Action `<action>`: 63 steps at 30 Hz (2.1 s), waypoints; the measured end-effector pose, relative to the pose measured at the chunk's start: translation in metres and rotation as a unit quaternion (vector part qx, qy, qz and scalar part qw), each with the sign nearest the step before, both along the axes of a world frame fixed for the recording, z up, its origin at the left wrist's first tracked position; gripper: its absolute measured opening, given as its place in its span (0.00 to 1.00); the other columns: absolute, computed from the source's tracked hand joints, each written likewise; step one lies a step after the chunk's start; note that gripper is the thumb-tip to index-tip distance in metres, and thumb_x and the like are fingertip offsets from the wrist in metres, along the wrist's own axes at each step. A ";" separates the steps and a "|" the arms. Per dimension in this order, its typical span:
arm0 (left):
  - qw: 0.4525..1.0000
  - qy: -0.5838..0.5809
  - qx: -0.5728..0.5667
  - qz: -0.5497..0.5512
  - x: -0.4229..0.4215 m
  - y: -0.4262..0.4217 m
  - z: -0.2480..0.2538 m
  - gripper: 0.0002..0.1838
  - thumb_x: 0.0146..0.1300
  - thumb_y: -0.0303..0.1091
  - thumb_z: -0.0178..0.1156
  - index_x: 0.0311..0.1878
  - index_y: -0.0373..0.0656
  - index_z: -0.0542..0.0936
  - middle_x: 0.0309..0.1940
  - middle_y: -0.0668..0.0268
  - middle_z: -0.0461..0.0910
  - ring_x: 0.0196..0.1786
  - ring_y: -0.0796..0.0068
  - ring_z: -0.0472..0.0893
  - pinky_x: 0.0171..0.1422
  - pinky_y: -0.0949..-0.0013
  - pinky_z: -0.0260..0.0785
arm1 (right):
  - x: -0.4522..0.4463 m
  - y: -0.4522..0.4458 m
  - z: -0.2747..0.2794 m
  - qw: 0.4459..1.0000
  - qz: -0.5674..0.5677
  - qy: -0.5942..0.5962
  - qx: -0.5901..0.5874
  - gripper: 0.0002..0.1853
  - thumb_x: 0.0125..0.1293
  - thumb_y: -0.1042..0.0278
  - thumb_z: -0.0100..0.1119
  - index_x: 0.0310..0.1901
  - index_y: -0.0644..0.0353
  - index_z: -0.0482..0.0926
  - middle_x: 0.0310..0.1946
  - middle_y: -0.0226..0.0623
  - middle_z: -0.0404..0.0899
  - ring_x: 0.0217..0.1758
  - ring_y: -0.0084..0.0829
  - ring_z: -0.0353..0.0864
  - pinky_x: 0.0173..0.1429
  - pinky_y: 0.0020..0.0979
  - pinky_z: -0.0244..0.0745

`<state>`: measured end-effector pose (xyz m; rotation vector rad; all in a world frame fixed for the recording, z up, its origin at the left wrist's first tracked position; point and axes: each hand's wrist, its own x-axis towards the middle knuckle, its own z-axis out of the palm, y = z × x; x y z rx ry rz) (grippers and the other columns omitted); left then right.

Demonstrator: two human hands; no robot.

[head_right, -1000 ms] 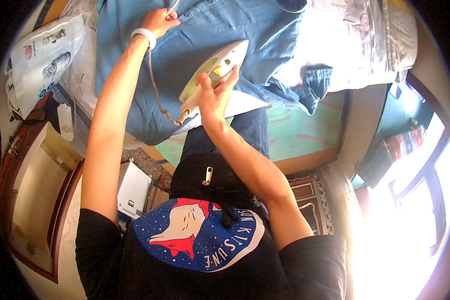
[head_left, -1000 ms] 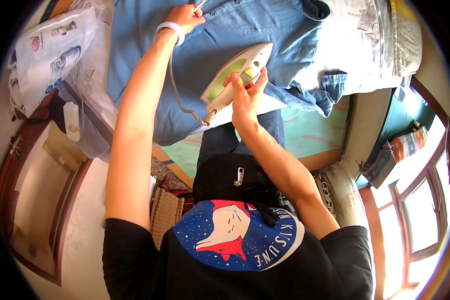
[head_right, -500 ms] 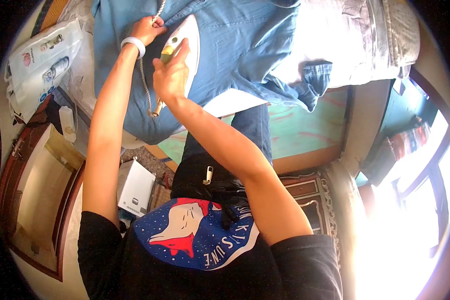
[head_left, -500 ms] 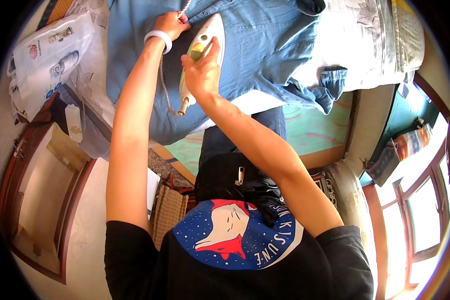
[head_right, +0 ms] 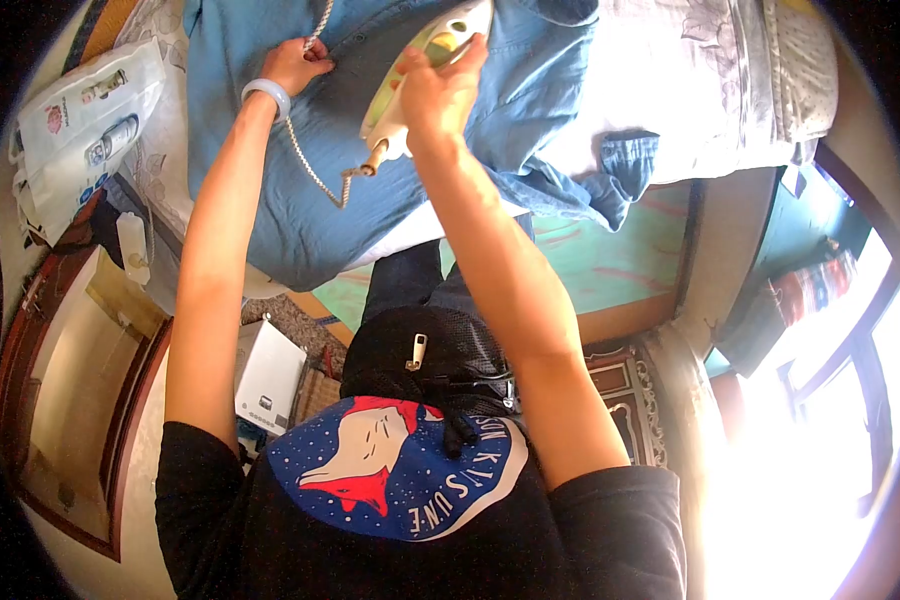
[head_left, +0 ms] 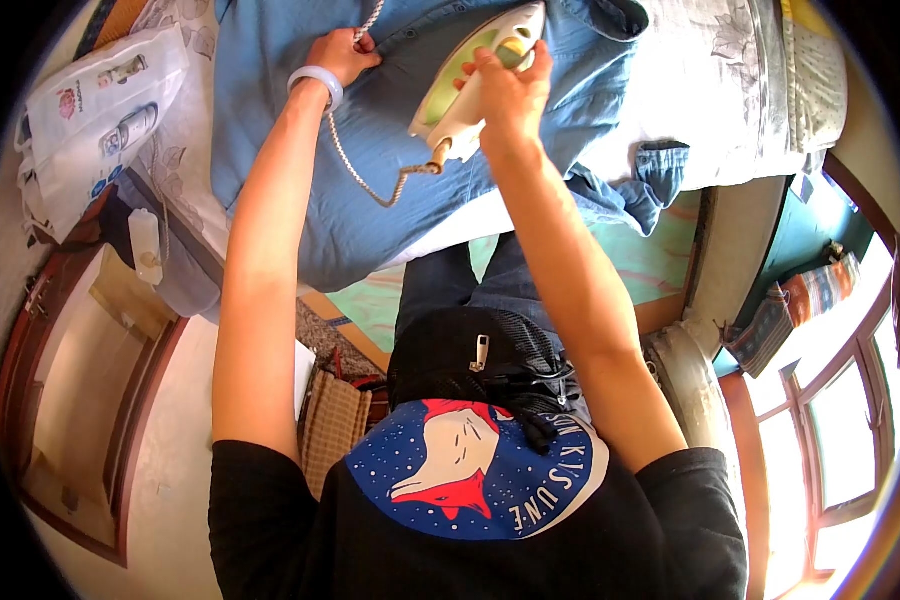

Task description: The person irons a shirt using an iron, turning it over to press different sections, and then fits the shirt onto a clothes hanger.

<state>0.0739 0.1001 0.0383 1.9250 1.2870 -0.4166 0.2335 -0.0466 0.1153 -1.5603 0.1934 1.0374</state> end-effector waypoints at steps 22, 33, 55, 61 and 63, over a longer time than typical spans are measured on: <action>0.998 0.035 -0.032 -0.041 -0.024 0.008 0.002 0.17 0.48 0.38 0.69 0.41 0.41 0.81 0.36 0.62 0.83 0.42 0.68 0.81 0.50 0.68 0.70 | -0.061 -0.026 -0.003 0.993 0.117 0.014 -0.021 0.42 0.60 0.77 0.58 0.71 0.59 0.44 0.39 0.46 0.77 0.31 0.28 0.79 0.31 0.29 0.78; 1.000 -0.009 0.000 -0.003 -0.061 0.001 -0.021 0.15 0.52 0.39 0.65 0.41 0.43 0.82 0.35 0.62 0.83 0.41 0.68 0.82 0.49 0.68 0.71 | -0.152 -0.042 -0.009 0.926 0.364 -0.086 -0.048 0.42 0.60 0.73 0.57 0.71 0.61 0.43 0.33 0.46 0.80 0.30 0.32 0.81 0.34 0.32 0.78; 0.996 -0.028 0.037 0.076 -0.117 -0.021 0.008 0.09 0.49 0.37 0.63 0.31 0.44 0.83 0.27 0.58 0.83 0.33 0.65 0.82 0.39 0.63 0.73 | -0.155 -0.046 0.009 0.953 0.298 0.017 -0.054 0.40 0.61 0.78 0.55 0.71 0.63 0.44 0.38 0.39 0.73 0.31 0.25 0.75 0.31 0.28 0.76; 0.999 0.018 -0.020 0.019 -0.166 -0.015 0.007 0.11 0.48 0.41 0.64 0.33 0.46 0.83 0.27 0.60 0.83 0.32 0.64 0.83 0.40 0.63 0.74 | -0.197 -0.067 0.010 0.891 0.447 -0.044 -0.062 0.41 0.60 0.72 0.56 0.71 0.63 0.44 0.39 0.49 0.79 0.31 0.32 0.80 0.33 0.30 0.78; 1.000 0.011 0.017 0.003 -0.180 -0.016 0.008 0.11 0.49 0.40 0.64 0.32 0.44 0.83 0.25 0.61 0.83 0.28 0.67 0.82 0.37 0.64 0.74 | -0.208 -0.071 0.003 0.843 0.528 -0.074 -0.073 0.42 0.60 0.72 0.57 0.71 0.61 0.44 0.37 0.48 0.79 0.31 0.32 0.80 0.34 0.31 0.78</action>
